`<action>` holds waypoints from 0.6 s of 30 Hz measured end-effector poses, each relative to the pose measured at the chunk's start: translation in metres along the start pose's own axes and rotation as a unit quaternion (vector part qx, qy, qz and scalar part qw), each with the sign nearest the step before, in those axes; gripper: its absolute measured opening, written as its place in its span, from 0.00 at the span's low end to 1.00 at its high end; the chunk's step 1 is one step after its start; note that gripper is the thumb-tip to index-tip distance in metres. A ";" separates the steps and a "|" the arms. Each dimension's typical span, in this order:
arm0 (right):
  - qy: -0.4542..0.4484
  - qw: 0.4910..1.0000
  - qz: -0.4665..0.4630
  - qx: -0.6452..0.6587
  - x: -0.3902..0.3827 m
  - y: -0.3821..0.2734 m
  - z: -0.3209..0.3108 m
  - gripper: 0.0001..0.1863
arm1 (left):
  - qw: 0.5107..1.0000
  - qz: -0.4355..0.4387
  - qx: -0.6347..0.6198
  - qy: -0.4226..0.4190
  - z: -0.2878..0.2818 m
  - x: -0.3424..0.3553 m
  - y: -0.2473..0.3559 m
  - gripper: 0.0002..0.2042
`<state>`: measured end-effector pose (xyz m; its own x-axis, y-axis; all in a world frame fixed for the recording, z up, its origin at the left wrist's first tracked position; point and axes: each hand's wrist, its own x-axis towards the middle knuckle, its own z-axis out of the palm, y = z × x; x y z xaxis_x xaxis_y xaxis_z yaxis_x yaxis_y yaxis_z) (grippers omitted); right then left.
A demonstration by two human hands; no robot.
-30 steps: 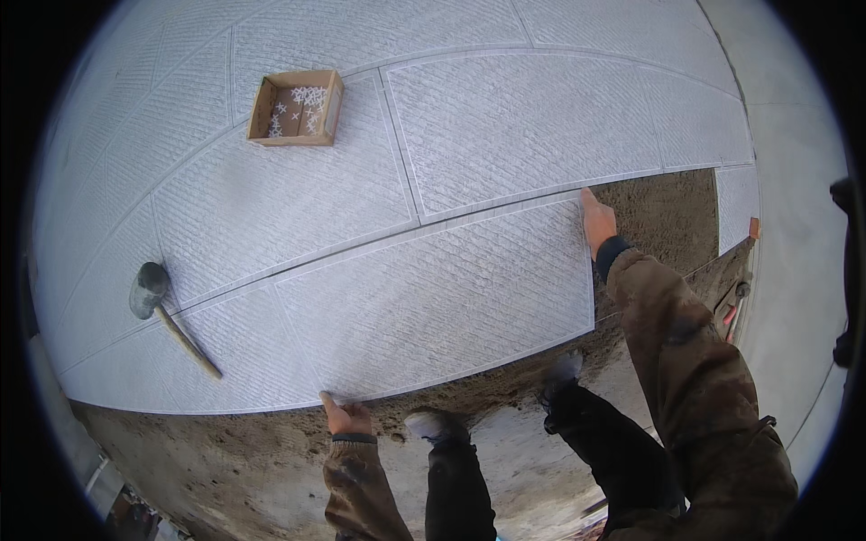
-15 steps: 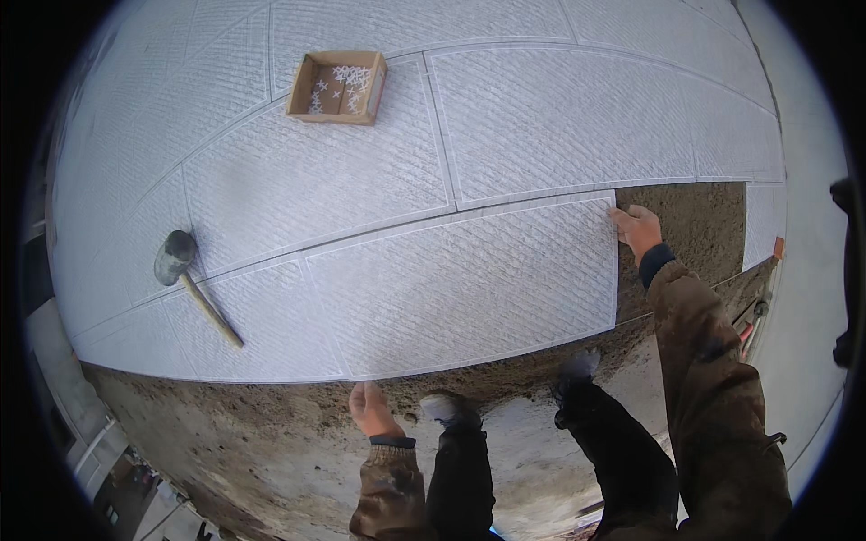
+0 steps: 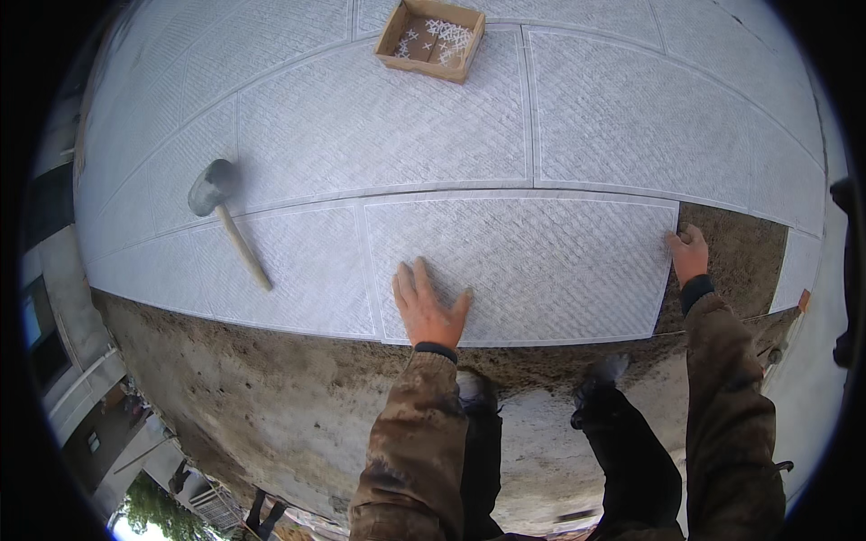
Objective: The person scoops cement with a trowel, spreads it evenly on a rectangular tile, then places the tile onto a prepared floor area. The process is repeated for a second tile, aligning each with adjacent tiles.
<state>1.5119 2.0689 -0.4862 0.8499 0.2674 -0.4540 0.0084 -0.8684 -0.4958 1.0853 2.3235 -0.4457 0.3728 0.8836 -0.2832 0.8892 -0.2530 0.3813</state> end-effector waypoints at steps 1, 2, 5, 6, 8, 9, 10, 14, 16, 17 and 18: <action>0.004 1.000 0.003 -0.006 -0.001 -0.002 0.002 0.37 | 1.000 -0.006 -0.002 -0.005 0.001 0.000 0.002 0.47; 0.017 1.000 0.011 -0.010 -0.002 -0.004 0.002 0.37 | 1.000 -0.010 -0.003 -0.004 0.001 0.000 0.003 0.47; 0.040 0.995 0.052 0.075 -0.006 -0.005 0.002 0.37 | 1.000 -0.009 -0.018 -0.008 -0.001 0.002 0.007 0.47; 0.062 0.993 0.068 0.076 -0.011 -0.004 0.001 0.36 | 1.000 -0.011 -0.018 -0.011 -0.002 0.002 0.008 0.47; 0.055 0.998 0.030 0.007 -0.032 0.002 -0.017 0.36 | 0.998 -0.003 -0.064 -0.005 -0.008 0.001 0.008 0.46; 0.065 0.997 0.007 -0.036 -0.048 0.007 -0.030 0.36 | 0.997 0.002 -0.078 0.015 -0.014 -0.007 0.007 0.42; 0.070 0.996 0.000 -0.058 -0.068 0.013 -0.042 0.35 | 0.995 0.015 -0.095 0.023 -0.019 -0.019 0.006 0.40; 0.043 0.995 0.057 -0.074 -0.166 0.048 -0.120 0.29 | 0.988 -0.024 -0.153 -0.029 -0.051 -0.095 -0.014 0.31; -0.079 0.984 0.119 -0.106 -0.222 0.071 -0.166 0.24 | 0.959 -0.175 -0.173 -0.141 -0.067 -0.152 -0.026 0.26; -0.074 0.986 0.110 -0.103 -0.253 0.082 -0.181 0.21 | 0.952 -0.185 -0.117 -0.212 -0.077 -0.179 -0.035 0.25; -0.142 0.972 0.113 -0.147 -0.280 0.093 -0.204 0.22 | 0.925 -0.260 -0.164 -0.222 -0.082 -0.209 -0.039 0.25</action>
<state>1.3820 1.8277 -0.2541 0.6680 0.1234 -0.7339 0.0230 -0.9891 -0.1454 0.9511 2.1815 -0.3292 0.0538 0.5844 -0.8097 0.8774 0.3595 0.3178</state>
